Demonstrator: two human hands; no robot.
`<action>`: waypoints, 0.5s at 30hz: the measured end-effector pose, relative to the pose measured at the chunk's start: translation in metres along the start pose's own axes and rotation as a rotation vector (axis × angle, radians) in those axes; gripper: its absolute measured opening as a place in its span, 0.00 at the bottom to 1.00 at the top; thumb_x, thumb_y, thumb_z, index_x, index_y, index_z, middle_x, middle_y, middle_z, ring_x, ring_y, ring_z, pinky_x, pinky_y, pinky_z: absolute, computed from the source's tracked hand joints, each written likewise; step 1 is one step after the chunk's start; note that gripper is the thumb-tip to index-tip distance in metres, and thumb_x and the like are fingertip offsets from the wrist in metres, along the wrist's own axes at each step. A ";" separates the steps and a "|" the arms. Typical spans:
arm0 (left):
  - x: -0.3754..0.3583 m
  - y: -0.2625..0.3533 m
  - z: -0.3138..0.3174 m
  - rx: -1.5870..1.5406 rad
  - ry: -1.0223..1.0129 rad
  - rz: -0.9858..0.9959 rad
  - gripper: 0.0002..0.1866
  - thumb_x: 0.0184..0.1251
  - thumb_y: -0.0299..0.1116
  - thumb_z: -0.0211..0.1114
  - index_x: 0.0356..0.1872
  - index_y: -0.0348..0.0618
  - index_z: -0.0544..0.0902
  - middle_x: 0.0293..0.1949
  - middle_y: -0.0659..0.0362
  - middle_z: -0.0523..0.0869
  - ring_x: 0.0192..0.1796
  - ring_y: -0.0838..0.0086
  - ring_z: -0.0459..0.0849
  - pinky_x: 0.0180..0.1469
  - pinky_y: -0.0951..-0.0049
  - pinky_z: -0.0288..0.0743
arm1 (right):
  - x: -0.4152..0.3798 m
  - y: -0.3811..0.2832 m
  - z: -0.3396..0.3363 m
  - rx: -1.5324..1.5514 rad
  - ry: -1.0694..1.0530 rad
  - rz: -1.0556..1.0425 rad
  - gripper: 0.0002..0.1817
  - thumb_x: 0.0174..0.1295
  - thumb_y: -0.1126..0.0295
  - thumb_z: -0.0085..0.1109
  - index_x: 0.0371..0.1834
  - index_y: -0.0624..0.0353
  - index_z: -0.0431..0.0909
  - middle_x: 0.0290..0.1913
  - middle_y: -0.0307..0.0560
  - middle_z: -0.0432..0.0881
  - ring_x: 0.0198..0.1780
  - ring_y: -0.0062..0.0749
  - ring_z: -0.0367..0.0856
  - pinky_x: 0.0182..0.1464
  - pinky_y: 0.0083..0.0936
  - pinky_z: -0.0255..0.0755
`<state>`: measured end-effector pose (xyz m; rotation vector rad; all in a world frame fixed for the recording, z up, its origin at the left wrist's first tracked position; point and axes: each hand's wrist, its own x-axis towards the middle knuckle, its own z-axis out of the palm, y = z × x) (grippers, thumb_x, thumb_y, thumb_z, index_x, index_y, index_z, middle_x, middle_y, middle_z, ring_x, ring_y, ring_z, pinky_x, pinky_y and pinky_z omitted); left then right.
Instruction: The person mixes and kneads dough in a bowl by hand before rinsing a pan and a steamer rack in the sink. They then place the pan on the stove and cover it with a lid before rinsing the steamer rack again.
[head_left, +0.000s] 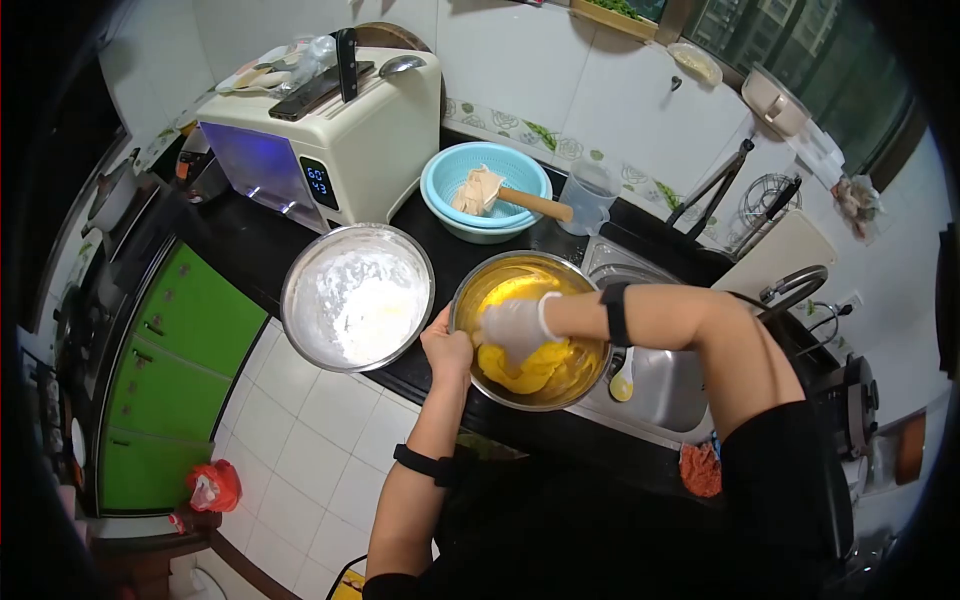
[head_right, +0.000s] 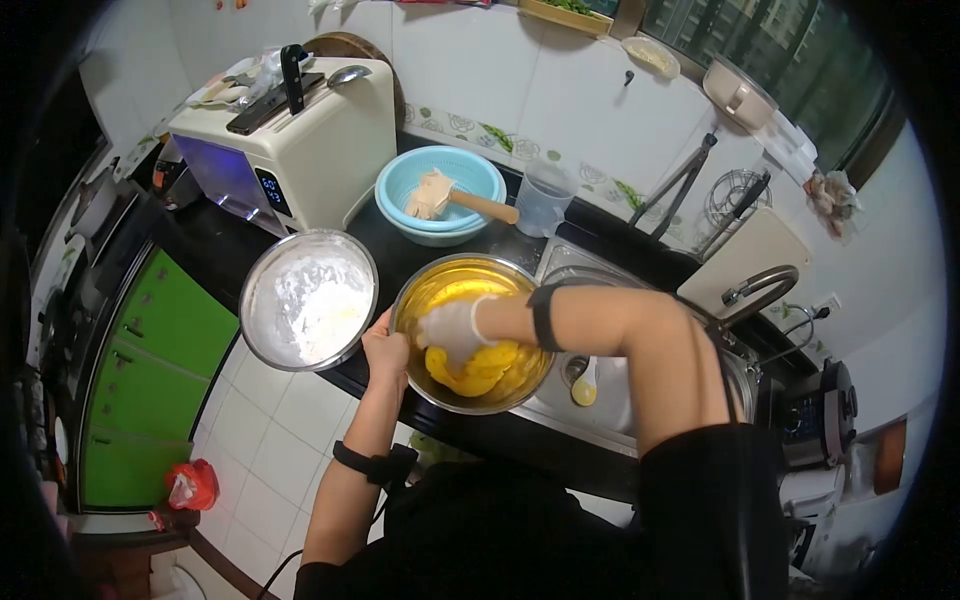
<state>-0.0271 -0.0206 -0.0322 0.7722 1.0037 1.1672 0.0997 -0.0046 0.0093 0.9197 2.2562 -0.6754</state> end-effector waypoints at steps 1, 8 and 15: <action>0.000 0.000 0.000 0.032 0.018 -0.010 0.29 0.41 0.06 0.40 0.48 0.31 0.77 0.41 0.55 0.81 0.41 0.76 0.79 0.46 0.81 0.70 | -0.001 -0.015 0.000 -0.204 0.092 -0.046 0.26 0.46 0.62 0.61 0.51 0.55 0.73 0.45 0.53 0.76 0.46 0.44 0.77 0.46 0.34 0.72; -0.001 0.005 0.001 0.047 0.007 -0.034 0.28 0.42 0.06 0.42 0.47 0.32 0.77 0.40 0.56 0.82 0.40 0.77 0.79 0.45 0.82 0.70 | -0.008 0.006 0.007 -0.164 0.209 0.035 0.22 0.40 0.66 0.63 0.44 0.54 0.75 0.44 0.49 0.78 0.48 0.43 0.75 0.47 0.35 0.71; 0.001 0.009 0.004 0.045 -0.020 -0.053 0.28 0.41 0.06 0.40 0.47 0.30 0.77 0.41 0.55 0.81 0.41 0.76 0.80 0.47 0.81 0.70 | -0.041 0.030 0.003 0.032 0.313 -0.049 0.24 0.43 0.67 0.60 0.48 0.54 0.74 0.43 0.52 0.78 0.47 0.45 0.76 0.46 0.36 0.71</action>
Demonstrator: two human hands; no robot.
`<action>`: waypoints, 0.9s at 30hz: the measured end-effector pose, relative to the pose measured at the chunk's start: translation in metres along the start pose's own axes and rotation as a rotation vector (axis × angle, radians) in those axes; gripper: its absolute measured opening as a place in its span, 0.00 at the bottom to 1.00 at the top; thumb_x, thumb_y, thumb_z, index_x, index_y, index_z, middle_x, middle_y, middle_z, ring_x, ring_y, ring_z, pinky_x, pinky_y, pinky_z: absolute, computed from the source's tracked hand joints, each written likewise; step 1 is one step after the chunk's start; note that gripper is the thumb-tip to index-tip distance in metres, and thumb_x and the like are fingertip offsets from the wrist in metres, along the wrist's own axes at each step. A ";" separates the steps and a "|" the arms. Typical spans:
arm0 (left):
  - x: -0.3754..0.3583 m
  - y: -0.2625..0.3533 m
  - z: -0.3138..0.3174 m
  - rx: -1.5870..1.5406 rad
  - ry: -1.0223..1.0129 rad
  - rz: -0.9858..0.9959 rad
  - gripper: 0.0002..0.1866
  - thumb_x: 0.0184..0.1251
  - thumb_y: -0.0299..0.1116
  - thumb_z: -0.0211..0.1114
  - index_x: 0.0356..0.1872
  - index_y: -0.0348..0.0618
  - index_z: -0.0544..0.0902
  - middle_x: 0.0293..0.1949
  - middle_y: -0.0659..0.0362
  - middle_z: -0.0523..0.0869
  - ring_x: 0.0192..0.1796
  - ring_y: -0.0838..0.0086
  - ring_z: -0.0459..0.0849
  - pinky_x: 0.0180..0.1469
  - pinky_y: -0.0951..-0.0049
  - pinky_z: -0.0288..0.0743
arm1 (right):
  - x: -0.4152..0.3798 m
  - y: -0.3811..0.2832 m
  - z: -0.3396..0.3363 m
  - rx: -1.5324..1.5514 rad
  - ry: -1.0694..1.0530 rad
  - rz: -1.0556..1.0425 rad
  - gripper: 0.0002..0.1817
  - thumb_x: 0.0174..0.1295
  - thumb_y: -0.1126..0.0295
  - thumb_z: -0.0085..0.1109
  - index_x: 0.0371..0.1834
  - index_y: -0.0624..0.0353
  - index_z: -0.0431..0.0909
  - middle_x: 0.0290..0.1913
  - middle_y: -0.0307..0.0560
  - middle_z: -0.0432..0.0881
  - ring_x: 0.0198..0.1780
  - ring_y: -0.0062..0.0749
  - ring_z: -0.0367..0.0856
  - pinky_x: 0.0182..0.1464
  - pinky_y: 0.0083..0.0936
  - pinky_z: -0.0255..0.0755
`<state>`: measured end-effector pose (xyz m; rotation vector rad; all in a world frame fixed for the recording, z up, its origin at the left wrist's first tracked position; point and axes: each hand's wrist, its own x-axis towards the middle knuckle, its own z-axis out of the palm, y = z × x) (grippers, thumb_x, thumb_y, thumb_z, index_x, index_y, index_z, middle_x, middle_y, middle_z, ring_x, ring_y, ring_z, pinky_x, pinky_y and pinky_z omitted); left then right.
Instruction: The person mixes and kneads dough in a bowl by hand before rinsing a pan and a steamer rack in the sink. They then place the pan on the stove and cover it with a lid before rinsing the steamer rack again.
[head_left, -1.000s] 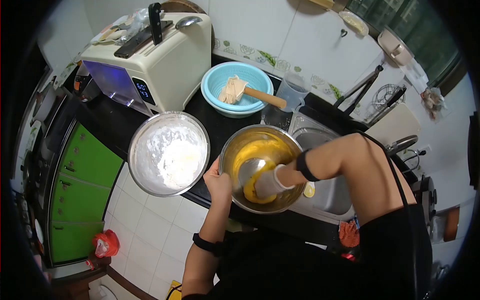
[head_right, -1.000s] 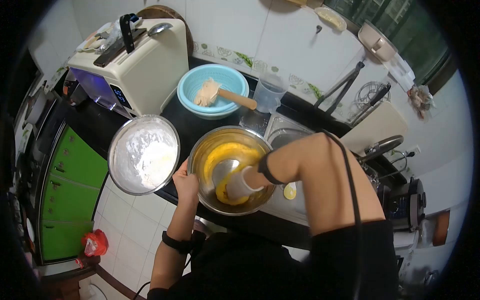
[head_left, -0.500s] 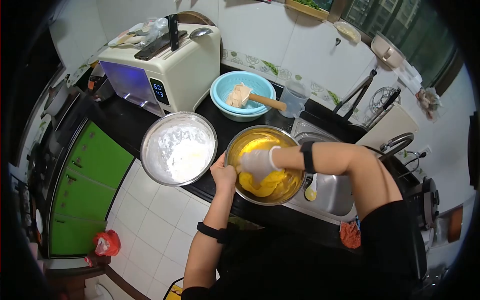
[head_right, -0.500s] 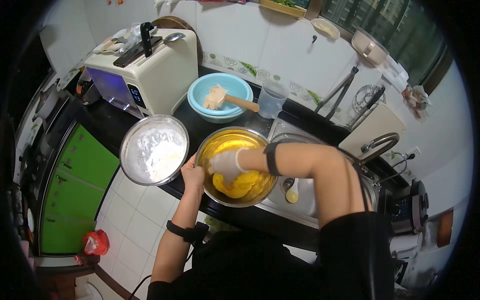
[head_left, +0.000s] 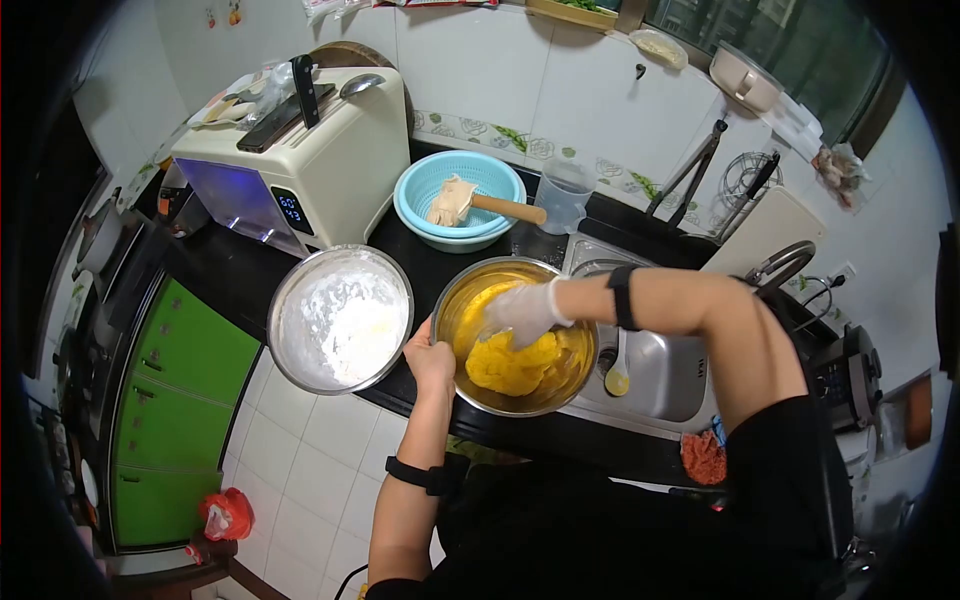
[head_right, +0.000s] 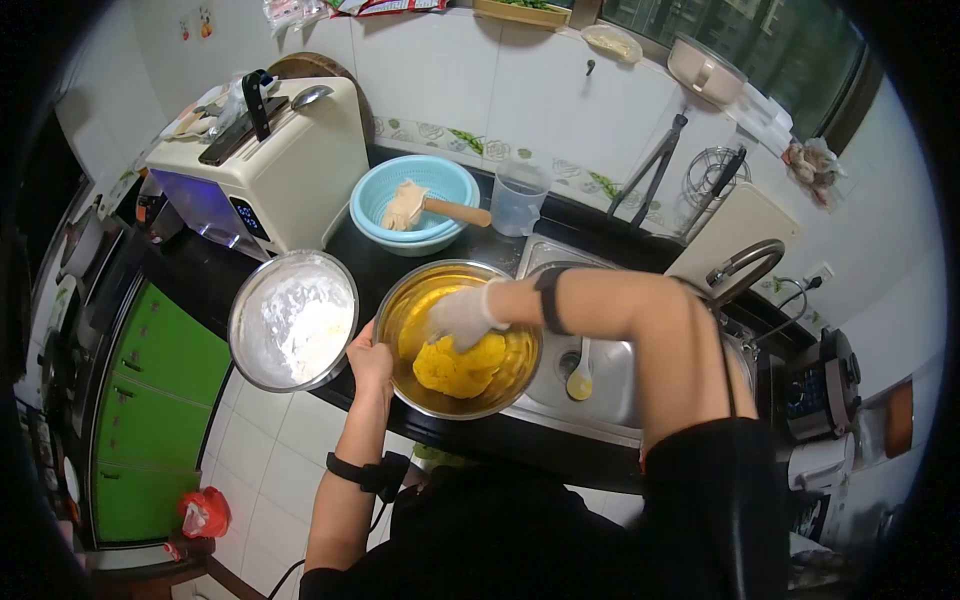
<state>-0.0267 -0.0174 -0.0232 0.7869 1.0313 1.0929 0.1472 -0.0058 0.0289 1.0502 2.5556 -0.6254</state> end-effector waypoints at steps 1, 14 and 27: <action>0.000 0.000 0.000 0.002 -0.002 0.000 0.28 0.41 0.06 0.40 0.47 0.30 0.77 0.41 0.55 0.81 0.41 0.76 0.80 0.47 0.81 0.70 | 0.020 -0.001 0.021 0.050 0.007 -0.062 0.25 0.44 0.64 0.60 0.50 0.54 0.73 0.41 0.51 0.78 0.46 0.46 0.76 0.46 0.37 0.70; -0.004 0.003 -0.002 0.006 -0.004 -0.011 0.27 0.44 0.05 0.41 0.48 0.29 0.76 0.42 0.53 0.81 0.42 0.75 0.80 0.47 0.80 0.70 | -0.035 -0.032 0.004 -0.009 -0.225 -0.017 0.18 0.48 0.64 0.58 0.44 0.55 0.75 0.49 0.51 0.73 0.49 0.46 0.74 0.48 0.33 0.70; 0.003 -0.010 -0.004 0.022 -0.029 0.138 0.28 0.41 0.08 0.41 0.47 0.29 0.76 0.40 0.53 0.81 0.41 0.75 0.80 0.47 0.80 0.71 | 0.028 -0.010 0.061 -0.080 -0.506 0.290 0.19 0.54 0.67 0.52 0.51 0.54 0.72 0.45 0.47 0.76 0.45 0.37 0.76 0.46 0.35 0.71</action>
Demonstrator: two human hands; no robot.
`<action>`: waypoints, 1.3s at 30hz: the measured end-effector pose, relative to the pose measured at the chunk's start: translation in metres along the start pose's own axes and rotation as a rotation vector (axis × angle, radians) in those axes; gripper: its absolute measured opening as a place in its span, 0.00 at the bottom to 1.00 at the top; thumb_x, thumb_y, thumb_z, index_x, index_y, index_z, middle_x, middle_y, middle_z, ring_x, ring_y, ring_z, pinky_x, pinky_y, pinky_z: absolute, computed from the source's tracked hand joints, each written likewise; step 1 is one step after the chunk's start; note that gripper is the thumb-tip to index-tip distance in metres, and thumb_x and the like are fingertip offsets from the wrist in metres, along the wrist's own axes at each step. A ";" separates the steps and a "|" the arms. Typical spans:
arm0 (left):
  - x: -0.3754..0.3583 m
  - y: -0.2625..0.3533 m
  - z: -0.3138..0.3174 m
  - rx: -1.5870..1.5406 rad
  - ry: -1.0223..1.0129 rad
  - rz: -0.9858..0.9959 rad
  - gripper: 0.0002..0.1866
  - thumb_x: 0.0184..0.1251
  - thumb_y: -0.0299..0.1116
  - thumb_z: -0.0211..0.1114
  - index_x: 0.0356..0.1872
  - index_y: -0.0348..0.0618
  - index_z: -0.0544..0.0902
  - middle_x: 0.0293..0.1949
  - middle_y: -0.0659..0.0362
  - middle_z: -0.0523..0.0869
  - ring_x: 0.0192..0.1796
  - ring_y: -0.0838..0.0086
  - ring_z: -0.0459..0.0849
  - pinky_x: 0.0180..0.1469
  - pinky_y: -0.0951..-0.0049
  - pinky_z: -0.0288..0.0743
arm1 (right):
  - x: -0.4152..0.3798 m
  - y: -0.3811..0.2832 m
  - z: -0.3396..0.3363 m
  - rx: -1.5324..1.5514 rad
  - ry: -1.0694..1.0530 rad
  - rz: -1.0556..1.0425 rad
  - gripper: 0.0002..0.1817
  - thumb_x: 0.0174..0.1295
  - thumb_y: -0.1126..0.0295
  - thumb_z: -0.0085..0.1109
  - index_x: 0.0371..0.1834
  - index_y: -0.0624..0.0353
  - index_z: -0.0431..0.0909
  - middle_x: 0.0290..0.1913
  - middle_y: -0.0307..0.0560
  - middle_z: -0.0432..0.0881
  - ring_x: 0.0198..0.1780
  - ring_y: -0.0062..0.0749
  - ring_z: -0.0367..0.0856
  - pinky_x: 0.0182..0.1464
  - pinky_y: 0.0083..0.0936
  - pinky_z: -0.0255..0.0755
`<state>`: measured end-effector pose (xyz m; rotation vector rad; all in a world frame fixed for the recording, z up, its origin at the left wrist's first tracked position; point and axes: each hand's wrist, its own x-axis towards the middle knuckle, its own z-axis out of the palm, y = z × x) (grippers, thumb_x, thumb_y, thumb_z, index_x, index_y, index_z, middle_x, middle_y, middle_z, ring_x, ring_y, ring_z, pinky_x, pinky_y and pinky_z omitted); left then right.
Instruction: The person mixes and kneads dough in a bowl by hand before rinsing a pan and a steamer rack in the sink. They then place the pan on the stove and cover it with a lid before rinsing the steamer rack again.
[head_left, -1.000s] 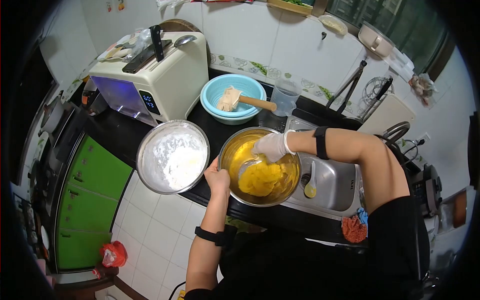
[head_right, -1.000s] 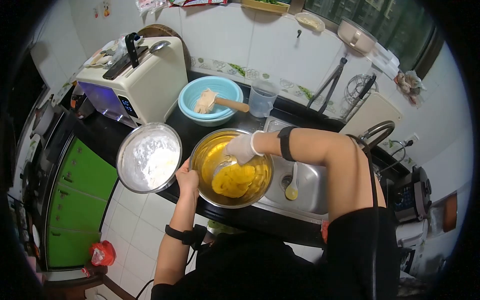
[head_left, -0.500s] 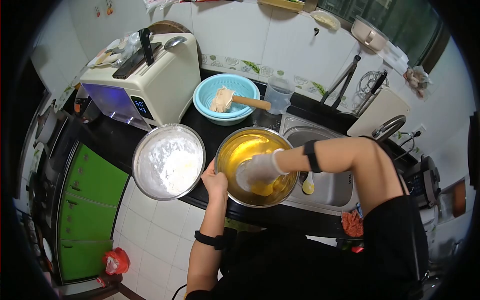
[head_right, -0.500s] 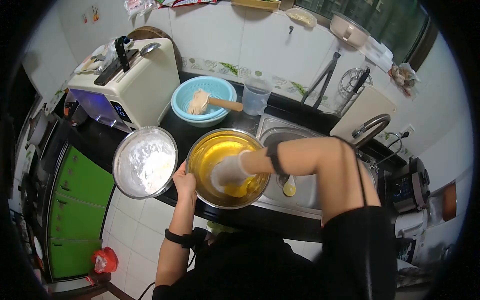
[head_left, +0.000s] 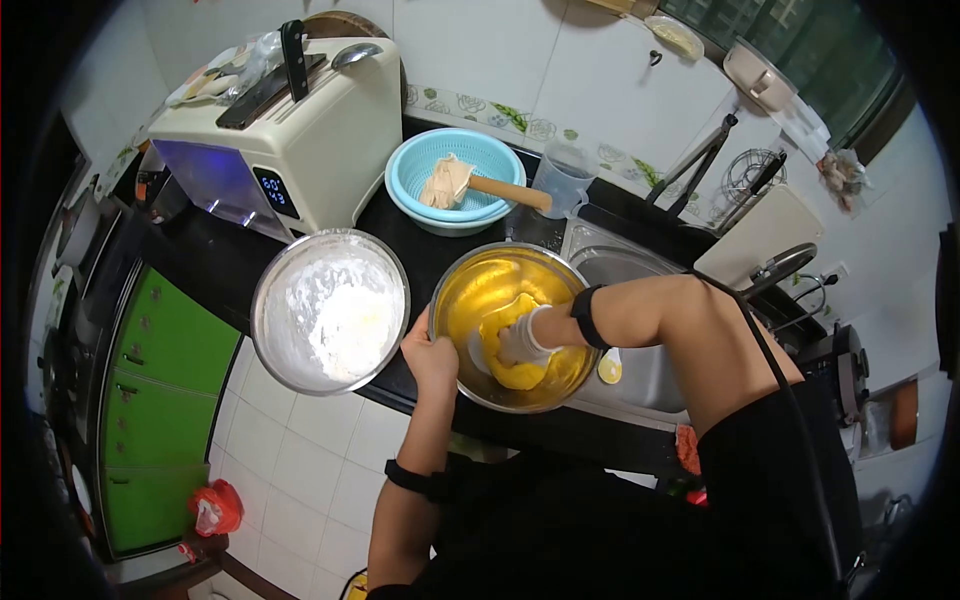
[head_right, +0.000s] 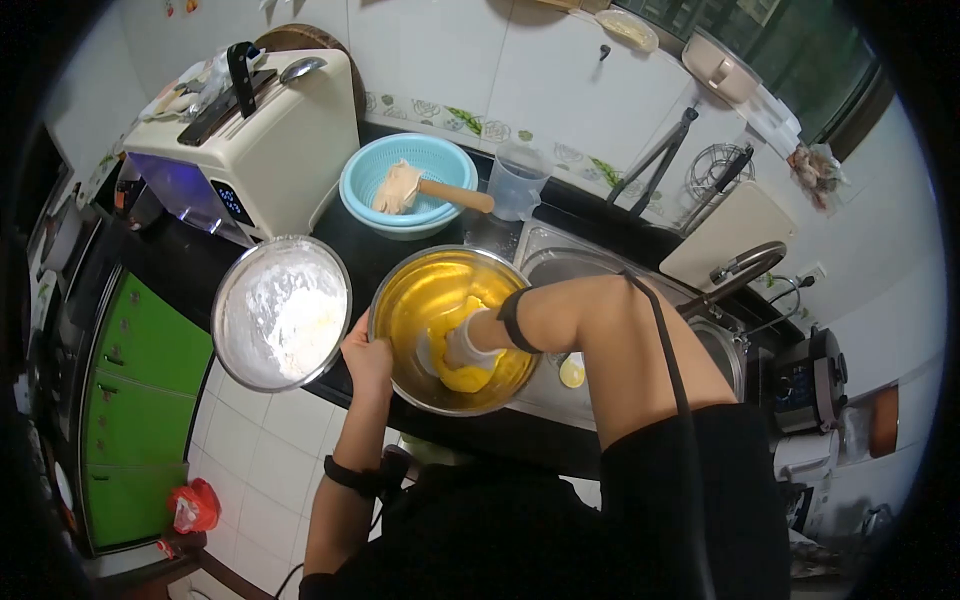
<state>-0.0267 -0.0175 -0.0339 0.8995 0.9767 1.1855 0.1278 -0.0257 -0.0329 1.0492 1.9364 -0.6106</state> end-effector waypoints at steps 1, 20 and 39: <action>-0.001 0.004 0.001 -0.020 -0.004 -0.030 0.28 0.41 0.07 0.41 0.47 0.30 0.76 0.40 0.54 0.81 0.41 0.75 0.80 0.47 0.80 0.70 | -0.004 0.002 0.000 -0.010 -0.005 -0.001 0.19 0.54 0.67 0.52 0.51 0.54 0.72 0.45 0.47 0.76 0.45 0.37 0.76 0.46 0.35 0.71; 0.000 -0.006 -0.003 0.051 0.079 0.187 0.21 0.42 0.13 0.49 0.42 0.31 0.79 0.34 0.56 0.84 0.36 0.79 0.79 0.41 0.78 0.72 | -0.060 0.028 0.042 0.109 0.343 -0.423 0.18 0.50 0.75 0.49 0.45 0.62 0.76 0.49 0.50 0.76 0.54 0.41 0.71 0.59 0.29 0.61; -0.001 -0.003 0.000 0.114 0.153 0.166 0.23 0.38 0.14 0.47 0.41 0.34 0.80 0.32 0.51 0.85 0.37 0.70 0.83 0.42 0.76 0.72 | -0.027 -0.002 -0.049 0.610 0.142 0.205 0.35 0.53 0.50 0.54 0.57 0.66 0.62 0.46 0.61 0.75 0.46 0.49 0.76 0.49 0.36 0.68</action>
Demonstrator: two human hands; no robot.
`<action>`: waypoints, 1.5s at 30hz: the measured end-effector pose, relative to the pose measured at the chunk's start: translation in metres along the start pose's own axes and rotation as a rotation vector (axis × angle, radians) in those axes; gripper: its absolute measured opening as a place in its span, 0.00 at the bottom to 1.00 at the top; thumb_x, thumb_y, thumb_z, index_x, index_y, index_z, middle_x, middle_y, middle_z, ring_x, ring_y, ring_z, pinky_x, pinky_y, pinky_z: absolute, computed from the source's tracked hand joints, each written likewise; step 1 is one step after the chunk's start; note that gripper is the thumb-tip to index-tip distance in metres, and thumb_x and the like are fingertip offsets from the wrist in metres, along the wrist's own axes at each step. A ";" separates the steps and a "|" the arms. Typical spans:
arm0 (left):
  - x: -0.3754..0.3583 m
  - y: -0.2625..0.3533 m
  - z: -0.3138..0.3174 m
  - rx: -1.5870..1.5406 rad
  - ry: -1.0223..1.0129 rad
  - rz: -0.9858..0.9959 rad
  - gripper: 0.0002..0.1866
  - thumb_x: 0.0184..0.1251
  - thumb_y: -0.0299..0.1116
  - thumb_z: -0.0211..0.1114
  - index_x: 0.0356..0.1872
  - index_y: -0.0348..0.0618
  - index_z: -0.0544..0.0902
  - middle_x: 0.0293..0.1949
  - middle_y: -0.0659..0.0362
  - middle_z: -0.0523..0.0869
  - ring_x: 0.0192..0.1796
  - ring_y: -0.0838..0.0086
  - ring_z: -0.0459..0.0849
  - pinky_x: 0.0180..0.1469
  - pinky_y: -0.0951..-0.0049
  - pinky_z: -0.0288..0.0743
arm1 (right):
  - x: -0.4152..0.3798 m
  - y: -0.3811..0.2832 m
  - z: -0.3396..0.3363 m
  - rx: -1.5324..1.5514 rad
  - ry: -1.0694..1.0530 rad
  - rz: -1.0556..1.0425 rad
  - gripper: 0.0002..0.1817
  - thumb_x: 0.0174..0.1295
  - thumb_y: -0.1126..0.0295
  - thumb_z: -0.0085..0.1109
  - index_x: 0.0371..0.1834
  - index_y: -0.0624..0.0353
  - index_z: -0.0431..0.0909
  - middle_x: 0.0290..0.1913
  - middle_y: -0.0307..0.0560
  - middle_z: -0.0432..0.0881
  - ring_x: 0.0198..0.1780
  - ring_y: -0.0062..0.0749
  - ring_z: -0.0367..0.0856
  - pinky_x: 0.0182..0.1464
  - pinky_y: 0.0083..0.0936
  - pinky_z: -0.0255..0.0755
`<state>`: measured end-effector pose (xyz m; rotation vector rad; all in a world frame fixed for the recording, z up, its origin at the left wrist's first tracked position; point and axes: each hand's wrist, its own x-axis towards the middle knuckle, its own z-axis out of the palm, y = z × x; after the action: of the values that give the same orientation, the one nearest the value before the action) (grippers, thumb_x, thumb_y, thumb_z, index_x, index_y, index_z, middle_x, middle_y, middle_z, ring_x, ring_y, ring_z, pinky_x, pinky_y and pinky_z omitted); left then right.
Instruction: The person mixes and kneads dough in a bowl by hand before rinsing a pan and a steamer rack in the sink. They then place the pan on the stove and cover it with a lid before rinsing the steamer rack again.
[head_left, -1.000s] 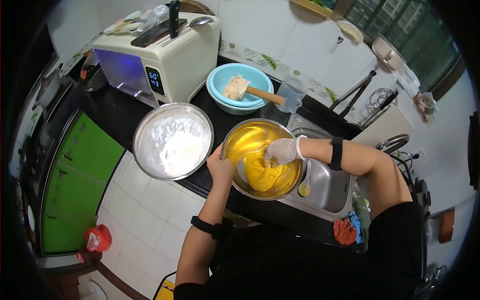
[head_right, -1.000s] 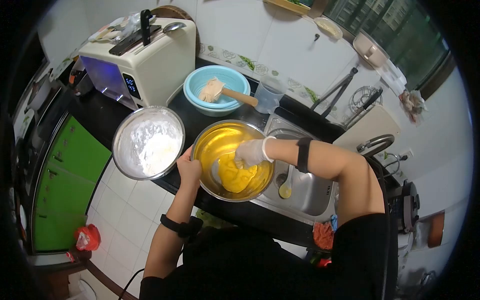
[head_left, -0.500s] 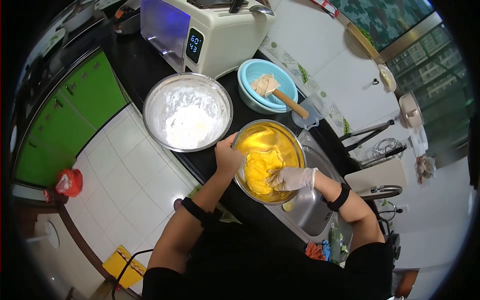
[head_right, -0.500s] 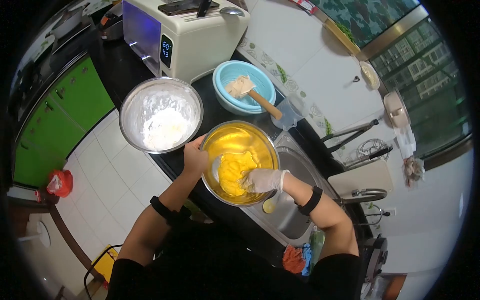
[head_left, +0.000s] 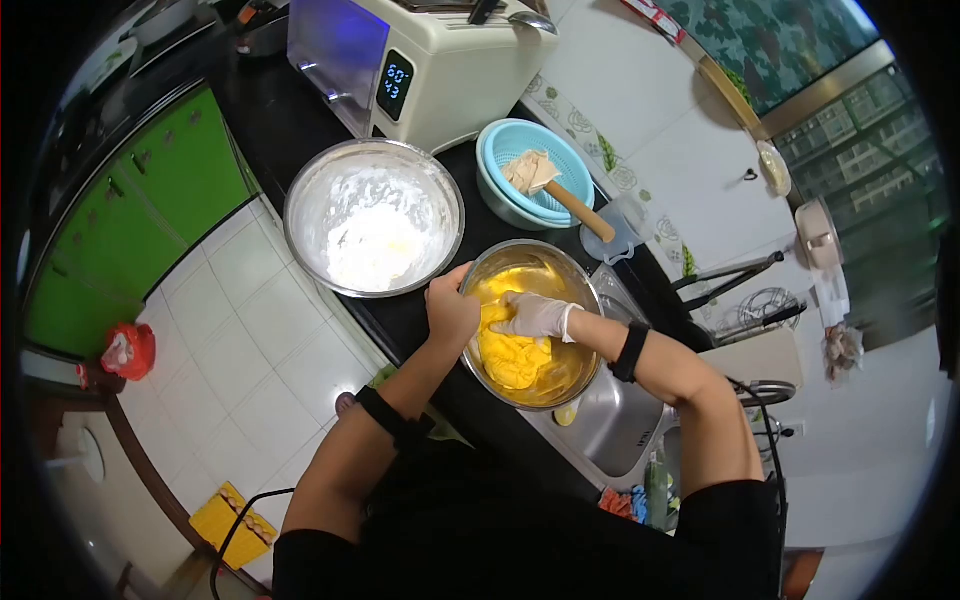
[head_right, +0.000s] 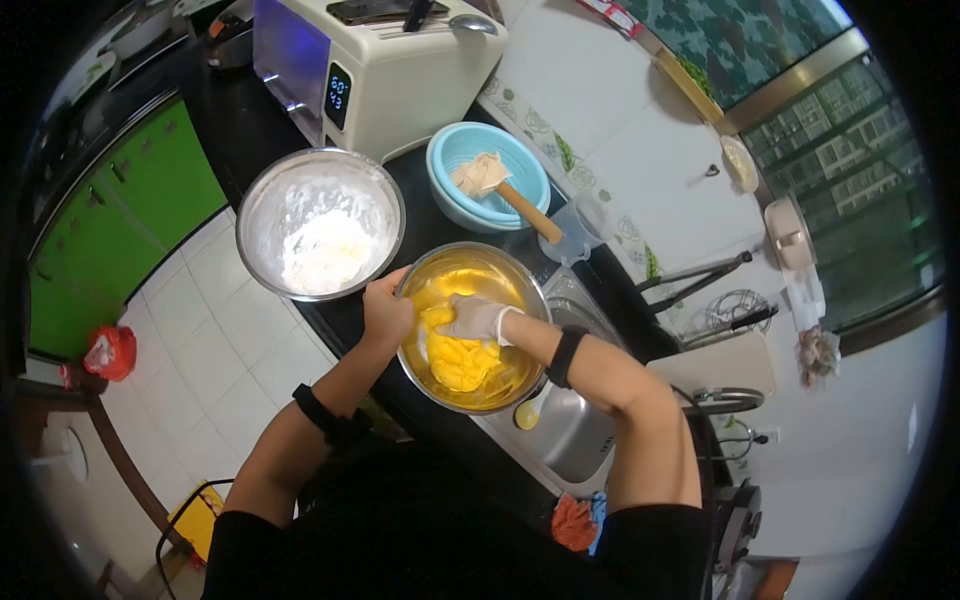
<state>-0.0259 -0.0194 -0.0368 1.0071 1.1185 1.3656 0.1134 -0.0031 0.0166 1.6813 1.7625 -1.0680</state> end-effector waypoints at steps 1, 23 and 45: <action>0.000 -0.001 0.000 -0.010 0.015 -0.001 0.23 0.38 0.14 0.47 0.41 0.34 0.80 0.32 0.51 0.85 0.37 0.70 0.83 0.42 0.76 0.72 | 0.002 0.002 0.002 -0.017 -0.005 0.000 0.35 0.53 0.50 0.54 0.57 0.66 0.62 0.46 0.61 0.75 0.46 0.49 0.76 0.49 0.36 0.68; -0.001 -0.008 -0.001 -0.029 -0.015 -0.053 0.24 0.40 0.14 0.47 0.43 0.34 0.79 0.35 0.48 0.84 0.39 0.69 0.83 0.45 0.76 0.71 | 0.030 0.018 0.049 -0.772 -0.113 -0.630 0.24 0.46 0.71 0.58 0.51 0.54 0.70 0.41 0.54 0.77 0.41 0.45 0.78 0.44 0.33 0.71; 0.000 -0.017 -0.002 0.041 0.007 0.051 0.23 0.40 0.15 0.48 0.42 0.36 0.80 0.32 0.49 0.84 0.38 0.72 0.83 0.42 0.76 0.72 | -0.028 0.015 0.002 -0.597 -0.164 -0.916 0.11 0.39 0.69 0.62 0.28 0.58 0.76 0.38 0.47 0.73 0.43 0.41 0.73 0.44 0.32 0.68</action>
<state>-0.0246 -0.0193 -0.0537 1.0675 1.1371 1.3927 0.1311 -0.0225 0.0341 0.3917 2.4587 -0.8166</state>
